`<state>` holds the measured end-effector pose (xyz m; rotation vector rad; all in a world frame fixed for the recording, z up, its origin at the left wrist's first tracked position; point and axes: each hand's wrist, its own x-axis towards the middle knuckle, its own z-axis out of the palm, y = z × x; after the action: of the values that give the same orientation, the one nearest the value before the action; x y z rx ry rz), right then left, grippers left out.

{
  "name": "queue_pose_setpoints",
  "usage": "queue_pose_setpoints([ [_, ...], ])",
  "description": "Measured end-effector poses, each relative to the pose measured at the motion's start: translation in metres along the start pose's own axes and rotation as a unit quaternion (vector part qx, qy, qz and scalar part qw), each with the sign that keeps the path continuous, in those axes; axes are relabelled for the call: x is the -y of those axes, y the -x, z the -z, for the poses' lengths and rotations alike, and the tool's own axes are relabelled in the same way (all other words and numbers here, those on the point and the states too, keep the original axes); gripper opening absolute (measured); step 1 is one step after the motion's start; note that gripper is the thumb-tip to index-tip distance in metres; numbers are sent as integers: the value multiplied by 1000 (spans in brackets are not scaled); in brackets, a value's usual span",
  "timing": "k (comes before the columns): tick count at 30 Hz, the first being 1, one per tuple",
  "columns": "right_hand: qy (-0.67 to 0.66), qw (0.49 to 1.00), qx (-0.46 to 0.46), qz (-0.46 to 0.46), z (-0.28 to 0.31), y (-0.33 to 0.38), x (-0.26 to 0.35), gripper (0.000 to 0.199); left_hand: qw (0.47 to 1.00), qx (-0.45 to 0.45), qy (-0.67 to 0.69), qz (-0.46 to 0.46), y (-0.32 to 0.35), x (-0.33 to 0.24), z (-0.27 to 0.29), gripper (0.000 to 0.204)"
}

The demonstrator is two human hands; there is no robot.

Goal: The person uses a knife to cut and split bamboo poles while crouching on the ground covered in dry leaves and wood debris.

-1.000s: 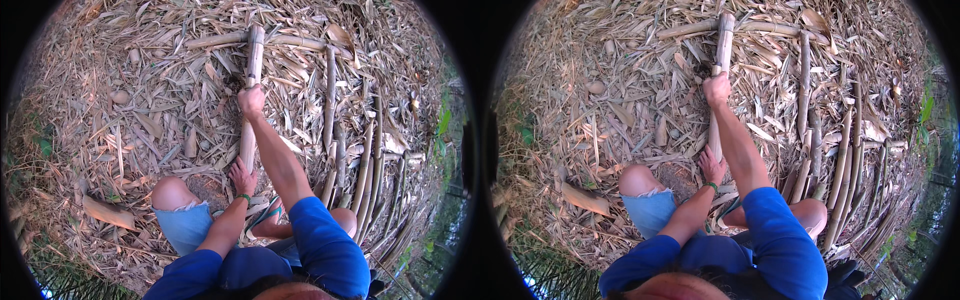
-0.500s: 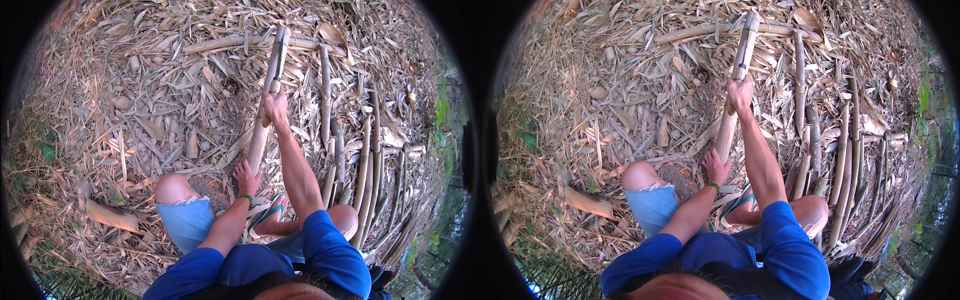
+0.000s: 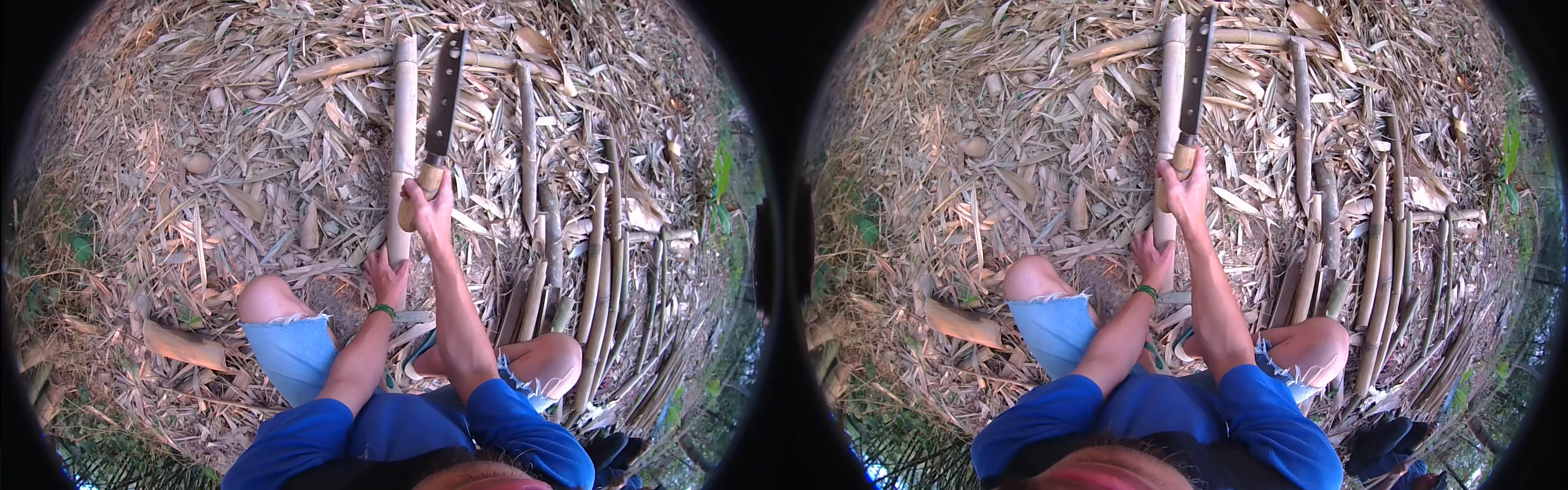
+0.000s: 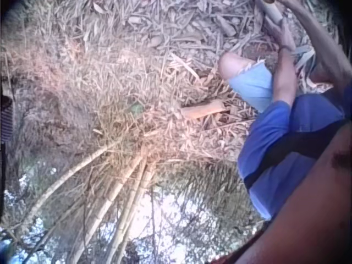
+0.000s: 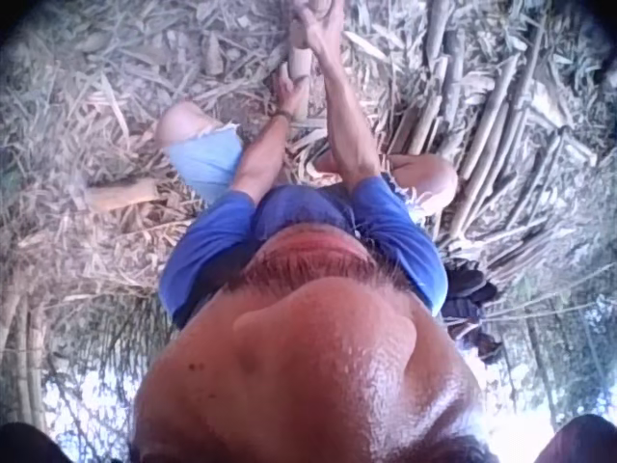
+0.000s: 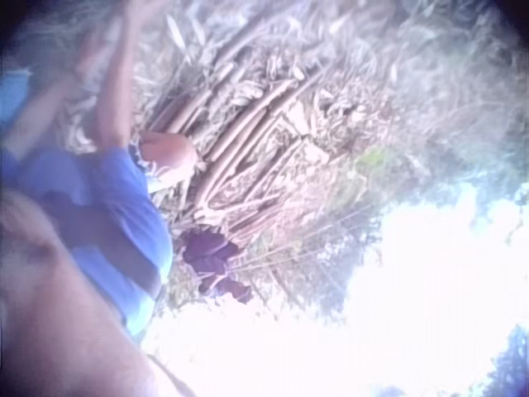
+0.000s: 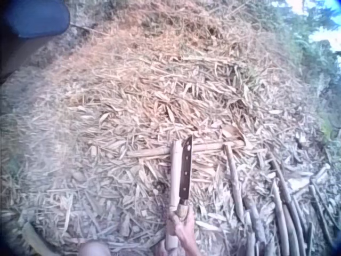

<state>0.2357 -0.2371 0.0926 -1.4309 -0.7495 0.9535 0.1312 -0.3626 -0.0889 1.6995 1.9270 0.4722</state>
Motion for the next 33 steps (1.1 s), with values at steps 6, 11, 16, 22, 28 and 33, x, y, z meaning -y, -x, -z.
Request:
queue_pose_setpoints([
  [6, 63, 995, -57, -45, 23, -5, -25, 40, 991, -70, -81, 82, 6, -32, -4, 79],
  [11, 209, 974, -56, -61, 17, -14, -27, 36, 998, -65, 16, 18, -11, 3, -14, 75],
  [16, 121, 992, -39, -20, -1, -28, 9, 30, 999, -40, 15, 23, -24, -15, -12, 65],
  [22, 247, 966, -5, -80, 7, -74, -40, 29, 998, 0, -33, 45, -27, -28, -10, 55],
  [28, 164, 872, -83, 453, -32, -142, 251, 22, 998, 1, -21, 59, -22, -33, -12, 55],
  [33, 146, 795, -128, 574, -49, -165, 199, 24, 996, -12, -40, 75, -23, -18, -12, 56],
])
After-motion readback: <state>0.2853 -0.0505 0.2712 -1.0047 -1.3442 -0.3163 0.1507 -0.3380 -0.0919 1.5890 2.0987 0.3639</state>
